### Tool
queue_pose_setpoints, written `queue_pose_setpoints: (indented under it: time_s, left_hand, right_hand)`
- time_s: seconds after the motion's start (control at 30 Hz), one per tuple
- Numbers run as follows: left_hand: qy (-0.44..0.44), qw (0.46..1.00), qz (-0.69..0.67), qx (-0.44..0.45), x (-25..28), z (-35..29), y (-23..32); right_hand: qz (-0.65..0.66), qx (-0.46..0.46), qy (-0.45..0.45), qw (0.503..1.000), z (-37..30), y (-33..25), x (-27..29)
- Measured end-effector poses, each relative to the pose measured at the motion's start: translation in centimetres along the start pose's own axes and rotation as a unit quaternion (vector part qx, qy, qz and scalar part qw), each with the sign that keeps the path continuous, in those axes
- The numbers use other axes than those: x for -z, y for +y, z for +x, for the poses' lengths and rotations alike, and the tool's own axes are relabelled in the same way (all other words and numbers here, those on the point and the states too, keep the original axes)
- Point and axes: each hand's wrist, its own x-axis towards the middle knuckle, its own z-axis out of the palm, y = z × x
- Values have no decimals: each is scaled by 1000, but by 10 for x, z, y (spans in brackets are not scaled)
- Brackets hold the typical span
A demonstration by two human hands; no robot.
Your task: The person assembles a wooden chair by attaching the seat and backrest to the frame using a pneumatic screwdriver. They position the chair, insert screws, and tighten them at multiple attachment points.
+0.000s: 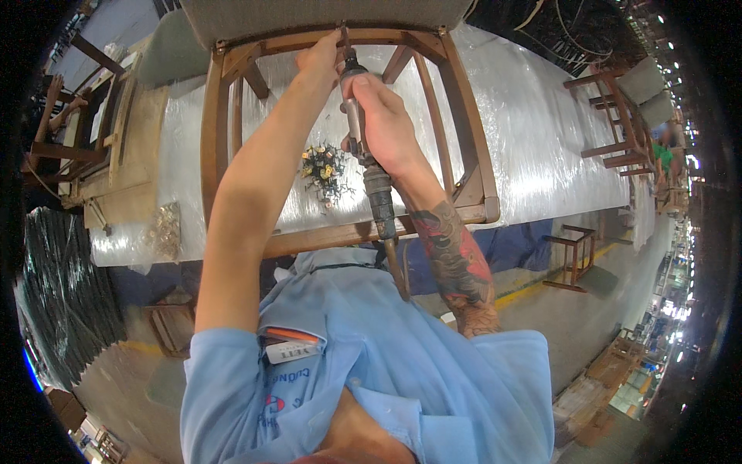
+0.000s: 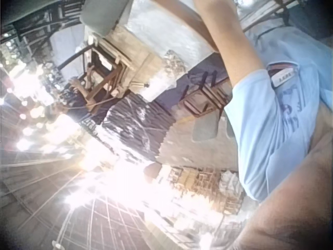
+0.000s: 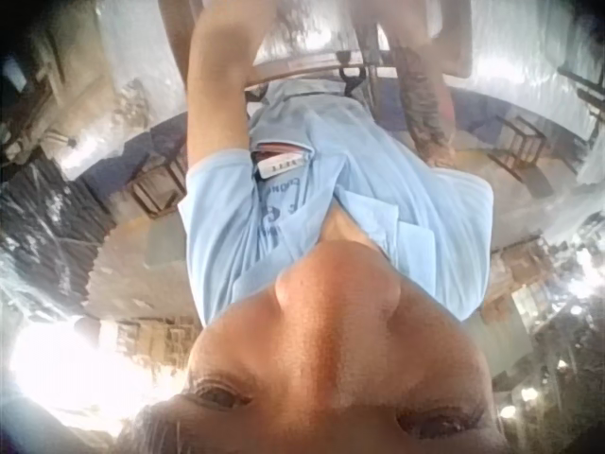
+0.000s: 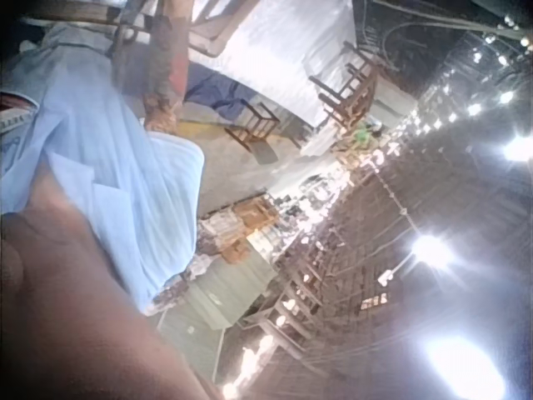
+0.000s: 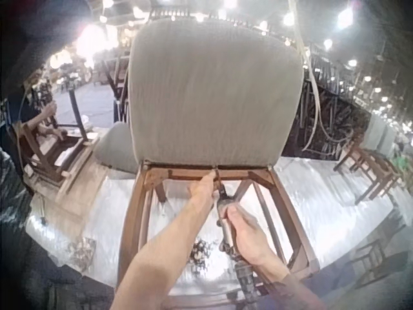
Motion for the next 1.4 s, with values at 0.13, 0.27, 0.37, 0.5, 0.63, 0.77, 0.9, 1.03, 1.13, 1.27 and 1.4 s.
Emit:
queue_pose_setpoints:
  time_s: [0.13,0.27,0.37,0.5,0.63,0.77,0.9,1.03,1.13,1.27,1.4]
  left_hand:
    - [-13,999,49,7,2,0,5]
    - [37,997,25,58,-8,-9,10]
    - [-2,997,75,18,-5,-2,11]
    - [3,998,69,-11,-8,2,4]
    - [39,995,82,-47,-8,20,-6]
    - [-50,998,-18,-31,-2,19,-4]
    - [-98,991,91,6,13,1,16]
    - [-248,889,376,80,38,-29,74]
    - [-278,767,568,-105,53,-75,126]
    - [-556,748,269,-242,63,-216,163]
    - [-649,699,97,-286,55,-328,141]
  right_hand:
    - [-4,16,-3,1000,3,2,-5]
    - [15,-2,12,1000,8,-2,-6]
    - [-3,9,3,1000,18,1,-5]
    - [-1,23,6,1000,31,-2,0]
    - [16,36,8,999,37,5,0]
    - [43,25,-5,999,37,1,-3]
    - [12,47,-1,999,42,8,2]
    - [46,40,-11,998,37,4,12]
    - [38,18,-27,999,12,-3,26]
    - [-27,35,11,999,-45,5,49]
    - [-60,77,-151,984,-76,-9,73]
